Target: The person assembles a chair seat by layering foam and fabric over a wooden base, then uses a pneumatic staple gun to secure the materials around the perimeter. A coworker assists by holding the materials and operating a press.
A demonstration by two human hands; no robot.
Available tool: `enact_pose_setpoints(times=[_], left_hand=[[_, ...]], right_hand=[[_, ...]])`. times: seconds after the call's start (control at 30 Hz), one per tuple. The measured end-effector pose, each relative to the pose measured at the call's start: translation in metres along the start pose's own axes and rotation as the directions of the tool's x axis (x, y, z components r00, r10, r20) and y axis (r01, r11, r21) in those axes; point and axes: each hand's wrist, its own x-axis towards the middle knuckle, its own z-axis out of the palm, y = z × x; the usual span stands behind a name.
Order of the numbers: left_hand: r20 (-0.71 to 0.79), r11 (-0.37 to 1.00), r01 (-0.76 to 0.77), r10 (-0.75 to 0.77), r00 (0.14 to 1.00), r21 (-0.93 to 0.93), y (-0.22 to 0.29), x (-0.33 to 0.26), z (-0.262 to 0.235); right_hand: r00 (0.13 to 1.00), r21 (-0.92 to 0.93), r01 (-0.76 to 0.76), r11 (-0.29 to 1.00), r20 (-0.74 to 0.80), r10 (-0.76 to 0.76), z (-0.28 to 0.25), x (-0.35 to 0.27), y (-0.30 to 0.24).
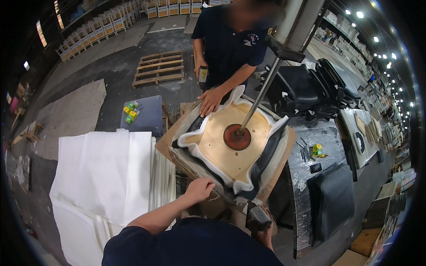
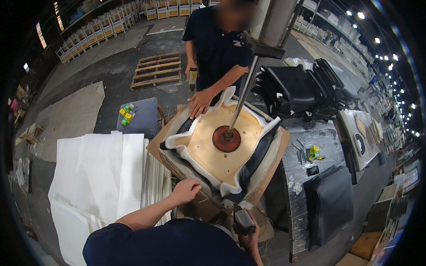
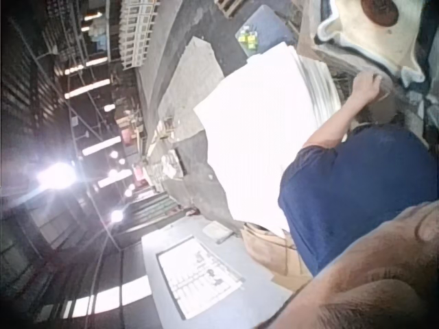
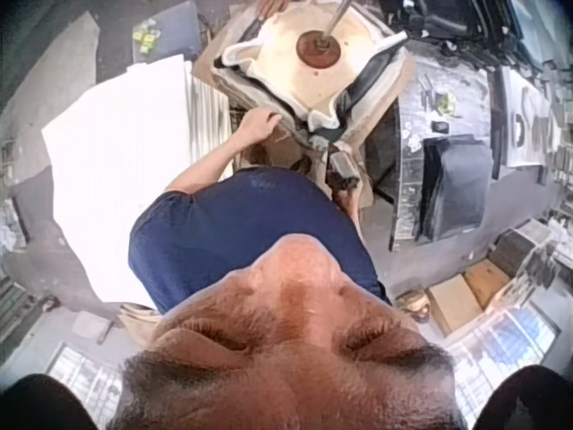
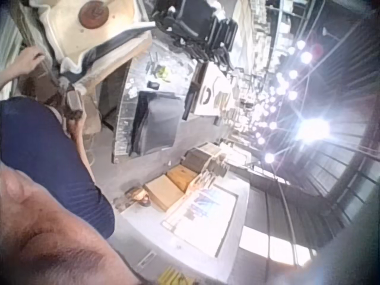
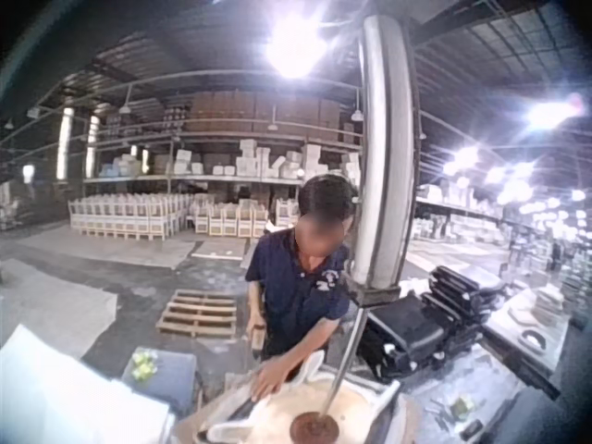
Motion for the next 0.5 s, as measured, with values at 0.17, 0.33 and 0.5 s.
enact_pose_setpoints(times=[0.17,0.33,0.5], left_hand=[[-0.201,0.901,-0.367,0.413,0.888,0.231,0.0,0.016,-0.027],[-0.126,0.8,-0.566,0.594,0.795,0.2,0.003,0.021,-0.021],[-0.024,0.771,-0.606,0.622,0.783,0.195,0.009,0.04,0.008]], right_hand=[[0.98,-0.223,0.197,0.955,0.046,-0.191,0.029,0.003,-0.005],[0.981,-0.328,0.193,0.925,0.03,-0.194,0.042,0.021,0.013],[0.977,-0.347,0.191,0.918,-0.023,-0.212,0.035,0.049,0.025]])
